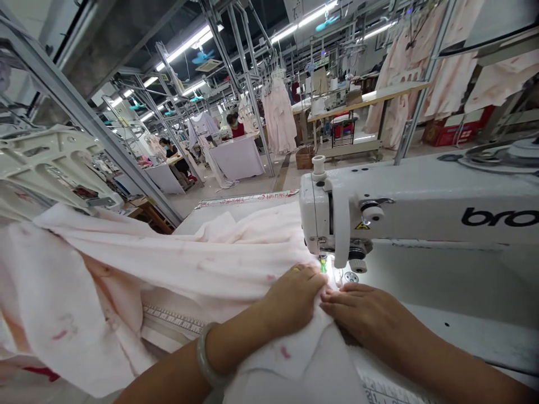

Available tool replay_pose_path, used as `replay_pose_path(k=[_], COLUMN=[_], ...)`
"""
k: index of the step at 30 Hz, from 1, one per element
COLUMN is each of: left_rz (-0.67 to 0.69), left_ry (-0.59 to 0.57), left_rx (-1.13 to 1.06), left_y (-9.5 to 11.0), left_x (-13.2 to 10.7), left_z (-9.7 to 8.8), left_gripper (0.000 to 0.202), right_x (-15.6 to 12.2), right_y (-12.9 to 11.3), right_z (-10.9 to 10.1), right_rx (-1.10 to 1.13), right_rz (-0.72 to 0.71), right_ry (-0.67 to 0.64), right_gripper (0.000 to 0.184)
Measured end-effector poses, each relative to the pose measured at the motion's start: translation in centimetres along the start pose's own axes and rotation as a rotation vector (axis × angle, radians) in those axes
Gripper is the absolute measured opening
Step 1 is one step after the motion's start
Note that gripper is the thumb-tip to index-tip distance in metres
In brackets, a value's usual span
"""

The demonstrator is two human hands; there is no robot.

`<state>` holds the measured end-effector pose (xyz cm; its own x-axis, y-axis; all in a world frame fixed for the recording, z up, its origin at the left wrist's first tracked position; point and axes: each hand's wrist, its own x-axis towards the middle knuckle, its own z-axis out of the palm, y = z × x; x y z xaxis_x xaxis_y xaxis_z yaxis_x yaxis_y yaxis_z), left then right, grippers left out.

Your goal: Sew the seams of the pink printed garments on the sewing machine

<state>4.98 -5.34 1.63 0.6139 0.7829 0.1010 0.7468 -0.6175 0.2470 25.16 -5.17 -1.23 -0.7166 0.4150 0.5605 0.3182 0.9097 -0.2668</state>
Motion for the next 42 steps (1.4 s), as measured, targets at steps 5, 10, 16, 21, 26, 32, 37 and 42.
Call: replay_pose_path(k=[5, 10, 16, 21, 26, 32, 37, 42], left_rz=[-0.012, -0.032, -0.115, -0.243, -0.226, -0.120, 0.008, 0.177], left_ry=[-0.057, 0.074, 0.111, 0.137, 0.225, 0.292, 0.351, 0.432], left_rx=[0.049, 0.005, -0.035, -0.182, -0.152, -0.056, -0.044, 0.053], left_y=[-0.4, 1.9, 2.6, 2.2, 2.5, 1.2, 0.3, 0.7], left_x=[0.7, -1.8, -3.7, -2.5, -2.1, -2.6, -2.5, -2.4], left_z=[-1.4, -1.7, -0.9, -2.3, -1.3, 0.9, 1.5, 1.7], left_gripper=[0.017, 0.012, 0.006, 0.031, 0.030, 0.021, 0.026, 0.016], right_x=[0.1, 0.0, 0.2, 0.2, -0.3, -0.2, 0.1, 0.1], right_y=[1.0, 1.0, 0.7, 1.1, 2.0, 1.8, 1.6, 1.5], right_z=[0.1, -0.2, -0.9, -0.6, -0.2, -2.9, -4.2, -4.1], right_rx=[0.018, 0.031, -0.090, -0.137, -0.190, -0.020, 0.109, 0.086], right_rz=[0.017, -0.007, 0.073, -0.036, -0.187, -0.103, -0.026, -0.005], right_ry=[-0.024, 0.013, 0.025, 0.021, 0.013, -0.256, -0.450, -0.474], right_gripper=[0.024, 0.023, 0.020, 0.023, 0.030, 0.024, 0.030, 0.032])
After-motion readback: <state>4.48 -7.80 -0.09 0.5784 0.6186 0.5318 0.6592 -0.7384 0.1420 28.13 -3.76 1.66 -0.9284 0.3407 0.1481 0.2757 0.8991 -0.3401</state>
